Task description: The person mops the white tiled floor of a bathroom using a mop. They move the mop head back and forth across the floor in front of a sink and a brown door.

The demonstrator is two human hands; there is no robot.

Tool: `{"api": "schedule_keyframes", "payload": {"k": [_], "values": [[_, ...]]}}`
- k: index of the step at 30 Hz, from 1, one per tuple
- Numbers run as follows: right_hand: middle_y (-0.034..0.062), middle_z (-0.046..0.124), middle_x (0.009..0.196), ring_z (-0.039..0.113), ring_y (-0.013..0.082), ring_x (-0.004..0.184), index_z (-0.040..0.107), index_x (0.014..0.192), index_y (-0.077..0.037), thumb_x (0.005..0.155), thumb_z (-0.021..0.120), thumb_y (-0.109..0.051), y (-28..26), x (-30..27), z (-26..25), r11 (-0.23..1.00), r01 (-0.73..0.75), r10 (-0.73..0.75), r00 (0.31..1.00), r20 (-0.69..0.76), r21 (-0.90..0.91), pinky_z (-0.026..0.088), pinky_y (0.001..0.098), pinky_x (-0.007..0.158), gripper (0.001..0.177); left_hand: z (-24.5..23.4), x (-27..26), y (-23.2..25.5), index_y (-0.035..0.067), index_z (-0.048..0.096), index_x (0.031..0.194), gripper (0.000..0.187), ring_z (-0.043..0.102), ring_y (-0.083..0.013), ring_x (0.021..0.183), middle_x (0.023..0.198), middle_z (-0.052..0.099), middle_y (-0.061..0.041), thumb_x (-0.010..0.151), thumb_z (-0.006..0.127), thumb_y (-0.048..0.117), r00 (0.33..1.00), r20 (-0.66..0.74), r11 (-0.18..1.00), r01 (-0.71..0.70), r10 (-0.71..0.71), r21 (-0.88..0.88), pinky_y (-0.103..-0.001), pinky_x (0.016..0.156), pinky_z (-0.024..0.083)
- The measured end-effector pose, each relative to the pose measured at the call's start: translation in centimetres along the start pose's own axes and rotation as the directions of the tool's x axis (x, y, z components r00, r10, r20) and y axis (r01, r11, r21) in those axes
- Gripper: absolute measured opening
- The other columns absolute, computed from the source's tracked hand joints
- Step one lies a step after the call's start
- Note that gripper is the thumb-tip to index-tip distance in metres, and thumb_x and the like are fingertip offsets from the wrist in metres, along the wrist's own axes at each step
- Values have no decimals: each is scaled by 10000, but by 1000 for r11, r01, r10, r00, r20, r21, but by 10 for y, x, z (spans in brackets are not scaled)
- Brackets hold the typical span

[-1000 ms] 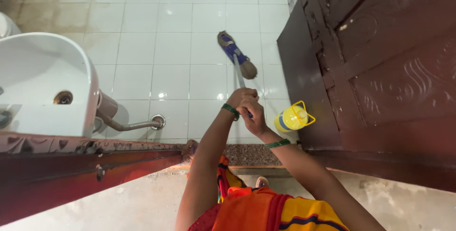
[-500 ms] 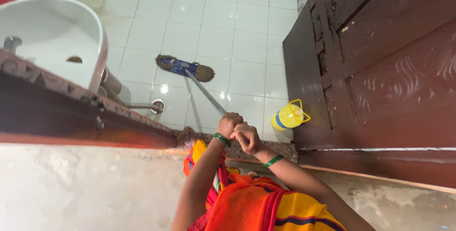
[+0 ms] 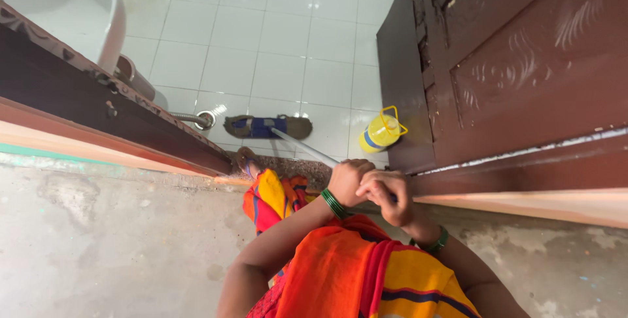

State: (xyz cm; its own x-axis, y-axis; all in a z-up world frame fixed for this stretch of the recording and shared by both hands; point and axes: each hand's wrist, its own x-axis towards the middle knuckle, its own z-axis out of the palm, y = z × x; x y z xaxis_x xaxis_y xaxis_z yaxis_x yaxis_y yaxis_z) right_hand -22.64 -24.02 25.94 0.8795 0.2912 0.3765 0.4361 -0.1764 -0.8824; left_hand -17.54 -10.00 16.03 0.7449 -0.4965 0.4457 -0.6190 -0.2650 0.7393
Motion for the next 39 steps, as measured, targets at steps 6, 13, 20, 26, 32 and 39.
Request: {"api": "schedule_keyframes", "payload": {"k": [6, 13, 20, 26, 32, 39], "values": [[27, 537, 686, 535, 152, 608, 632, 905, 10, 1055, 532, -210, -49, -14, -1, 925, 296, -304, 953, -5, 239, 460, 321, 591, 285, 3, -9, 42, 83, 668, 872, 293, 687, -325, 695, 780, 690, -105, 739, 813, 300, 988, 60, 959, -125, 144, -253, -429, 655, 560], [44, 558, 685, 523, 151, 588, 551, 945, -21, 1068, 519, -169, -21, 4, 38, 903, 402, -370, 907, -202, 150, 481, 337, 574, 195, -23, -7, 9, 94, 651, 832, 240, 675, -317, 715, 763, 662, -95, 705, 814, 216, 970, -14, 917, -235, 244, -323, -423, 678, 550], [81, 575, 711, 539, 176, 599, 583, 926, -27, 1043, 516, -110, 83, 25, 130, 883, 461, -470, 865, -173, -93, 479, 310, 569, 158, -70, -37, -94, 118, 689, 793, 129, 686, -250, 711, 765, 688, -78, 806, 751, 230, 946, -88, 925, -325, 313, -195, -383, 642, 569], [26, 553, 609, 487, 119, 504, 626, 794, -71, 1001, 553, -115, 218, 70, 210, 999, 42, -46, 915, -400, -20, 401, 228, 480, 225, -81, -36, -225, 168, 683, 766, 207, 705, -220, 801, 818, 723, -39, 934, 687, 288, 991, 125, 976, -64, 38, 210, -372, 725, 592], [48, 659, 783, 613, 144, 720, 675, 830, -65, 998, 589, -99, 192, 52, 246, 980, 7, -34, 990, -134, -199, 554, 275, 657, 192, -104, -76, -258, 188, 755, 894, 177, 628, -317, 1088, 1081, 710, -63, 768, 666, 276, 963, 248, 952, 30, -109, 303, -450, 909, 539], [109, 694, 816, 646, 298, 852, 720, 827, -31, 868, 719, -58, 108, -27, 225, 959, 159, -167, 986, -16, -236, 517, 417, 802, 49, -66, -156, -196, 171, 713, 834, 139, 652, -267, 990, 916, 684, -35, 789, 622, 267, 966, 258, 949, -88, 7, 303, -456, 859, 476]]}}
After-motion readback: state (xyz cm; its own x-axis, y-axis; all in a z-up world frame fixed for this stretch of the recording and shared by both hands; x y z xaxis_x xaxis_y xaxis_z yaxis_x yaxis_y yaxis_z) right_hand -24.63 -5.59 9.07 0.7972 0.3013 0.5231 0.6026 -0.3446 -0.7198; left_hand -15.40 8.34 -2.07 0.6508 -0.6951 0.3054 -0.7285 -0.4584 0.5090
